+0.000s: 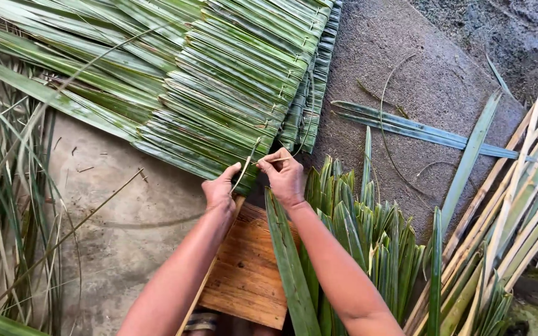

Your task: Weaving palm leaves onto a wooden rod to create a thatched panel

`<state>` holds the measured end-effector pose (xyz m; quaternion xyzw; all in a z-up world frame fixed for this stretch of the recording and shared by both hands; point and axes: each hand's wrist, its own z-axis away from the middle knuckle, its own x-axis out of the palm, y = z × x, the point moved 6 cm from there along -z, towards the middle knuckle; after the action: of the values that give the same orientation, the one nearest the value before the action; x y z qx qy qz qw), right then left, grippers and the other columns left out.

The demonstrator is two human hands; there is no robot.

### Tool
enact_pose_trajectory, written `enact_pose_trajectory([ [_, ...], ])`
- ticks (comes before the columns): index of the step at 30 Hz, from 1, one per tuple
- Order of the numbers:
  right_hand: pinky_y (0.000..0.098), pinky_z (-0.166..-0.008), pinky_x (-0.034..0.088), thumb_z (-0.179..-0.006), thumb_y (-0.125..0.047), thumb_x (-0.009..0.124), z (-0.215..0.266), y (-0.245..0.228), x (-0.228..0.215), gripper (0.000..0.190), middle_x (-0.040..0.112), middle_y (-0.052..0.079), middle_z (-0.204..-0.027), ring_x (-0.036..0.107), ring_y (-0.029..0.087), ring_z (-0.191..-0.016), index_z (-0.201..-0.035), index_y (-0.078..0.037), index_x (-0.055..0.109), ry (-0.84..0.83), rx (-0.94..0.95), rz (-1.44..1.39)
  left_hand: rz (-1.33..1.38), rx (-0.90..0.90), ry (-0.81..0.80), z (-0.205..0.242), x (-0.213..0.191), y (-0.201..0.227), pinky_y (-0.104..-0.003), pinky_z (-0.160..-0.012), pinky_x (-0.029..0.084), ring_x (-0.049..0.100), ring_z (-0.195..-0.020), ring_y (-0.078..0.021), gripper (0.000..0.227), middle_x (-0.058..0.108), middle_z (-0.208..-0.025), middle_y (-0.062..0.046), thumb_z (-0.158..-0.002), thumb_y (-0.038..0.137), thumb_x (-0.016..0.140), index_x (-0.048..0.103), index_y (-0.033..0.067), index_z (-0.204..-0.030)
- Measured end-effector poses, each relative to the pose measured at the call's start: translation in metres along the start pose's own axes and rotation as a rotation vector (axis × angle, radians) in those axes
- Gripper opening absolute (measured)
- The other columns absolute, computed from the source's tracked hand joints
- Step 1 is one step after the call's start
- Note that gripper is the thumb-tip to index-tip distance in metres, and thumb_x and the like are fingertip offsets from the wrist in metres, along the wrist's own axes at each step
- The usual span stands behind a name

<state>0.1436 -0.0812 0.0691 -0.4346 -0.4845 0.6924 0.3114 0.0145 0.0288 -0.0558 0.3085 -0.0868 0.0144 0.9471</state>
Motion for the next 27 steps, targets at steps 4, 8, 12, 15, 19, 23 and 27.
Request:
enact_pose_trajectory([
  [4, 0.0218, -0.063, 0.061, -0.087, -0.01, 0.083, 0.001, -0.017, -0.005, 0.01, 0.079, 0.006, -0.08, 0.076, 0.009, -0.074, -0.09, -0.012, 0.074, 0.001, -0.048, 0.135, 0.009, 0.01, -0.004, 0.018, 0.009, 0.018, -0.042, -0.061, 0.057, 0.067, -0.068, -0.0237, 0.049, 0.066, -0.078, -0.019, -0.053, 0.006, 0.101, 0.069, -0.0107, -0.088],
  [8, 0.0258, -0.058, 0.056, -0.086, -0.007, 0.083, 0.001, -0.016, 0.001, 0.01, 0.077, 0.008, -0.076, 0.07, 0.01, -0.068, -0.087, -0.011, 0.073, -0.011, -0.157, 0.17, 0.009, 0.052, -0.003, 0.015, 0.011, 0.017, -0.041, -0.061, 0.057, 0.067, -0.064, -0.0229, 0.047, 0.066, -0.075, -0.017, -0.051, 0.005, 0.101, 0.07, -0.0096, -0.083],
  [12, 0.0285, -0.055, 0.052, -0.084, -0.011, 0.085, 0.002, -0.012, 0.009, 0.01, 0.076, 0.009, -0.074, 0.071, 0.017, -0.065, -0.085, -0.013, 0.075, 0.015, -0.254, 0.209, -0.038, 0.061, 0.012, 0.018, 0.006, 0.017, -0.042, -0.064, 0.055, 0.067, -0.068, -0.0232, 0.05, 0.067, -0.077, -0.017, -0.051, 0.008, 0.102, 0.07, -0.0091, -0.086],
  [15, 0.0283, -0.056, 0.052, -0.085, -0.012, 0.085, 0.003, -0.018, 0.012, 0.01, 0.076, 0.006, -0.074, 0.069, 0.016, -0.064, -0.084, -0.015, 0.075, 0.011, -0.287, 0.219, -0.05, 0.091, 0.009, 0.014, 0.006, 0.017, -0.041, -0.064, 0.054, 0.066, -0.068, -0.0216, 0.048, 0.065, -0.077, -0.016, -0.052, 0.009, 0.102, 0.07, -0.0077, -0.084],
  [19, 0.0302, -0.063, 0.056, -0.085, -0.01, 0.084, 0.006, -0.029, 0.014, 0.011, 0.077, 0.007, -0.077, 0.075, 0.024, -0.073, -0.083, -0.014, 0.074, -0.001, -0.307, 0.22, -0.035, 0.115, -0.003, 0.02, 0.01, 0.024, -0.042, -0.064, 0.054, 0.066, -0.066, -0.0215, 0.048, 0.066, -0.075, -0.015, -0.051, 0.008, 0.102, 0.071, -0.0079, -0.083],
  [23, 0.0338, -0.067, 0.057, -0.085, -0.01, 0.083, 0.008, -0.034, 0.015, 0.012, 0.077, 0.007, -0.081, 0.075, 0.028, -0.076, -0.083, -0.015, 0.073, -0.026, -0.355, 0.258, -0.03, 0.108, -0.011, 0.023, 0.009, 0.026, -0.039, -0.064, 0.055, 0.068, -0.067, -0.0208, 0.048, 0.069, -0.076, -0.013, -0.05, 0.007, 0.102, 0.072, -0.0046, -0.085],
  [27, 0.0356, -0.071, 0.058, -0.085, -0.009, 0.082, 0.008, -0.037, 0.016, 0.012, 0.077, 0.006, -0.083, 0.075, 0.03, -0.081, -0.084, -0.015, 0.072, -0.049, -0.388, 0.286, -0.016, 0.11, -0.017, 0.016, 0.006, 0.02, -0.039, -0.066, 0.057, 0.07, -0.067, -0.0212, 0.049, 0.07, -0.077, -0.013, -0.05, 0.006, 0.103, 0.072, -0.0035, -0.086],
])
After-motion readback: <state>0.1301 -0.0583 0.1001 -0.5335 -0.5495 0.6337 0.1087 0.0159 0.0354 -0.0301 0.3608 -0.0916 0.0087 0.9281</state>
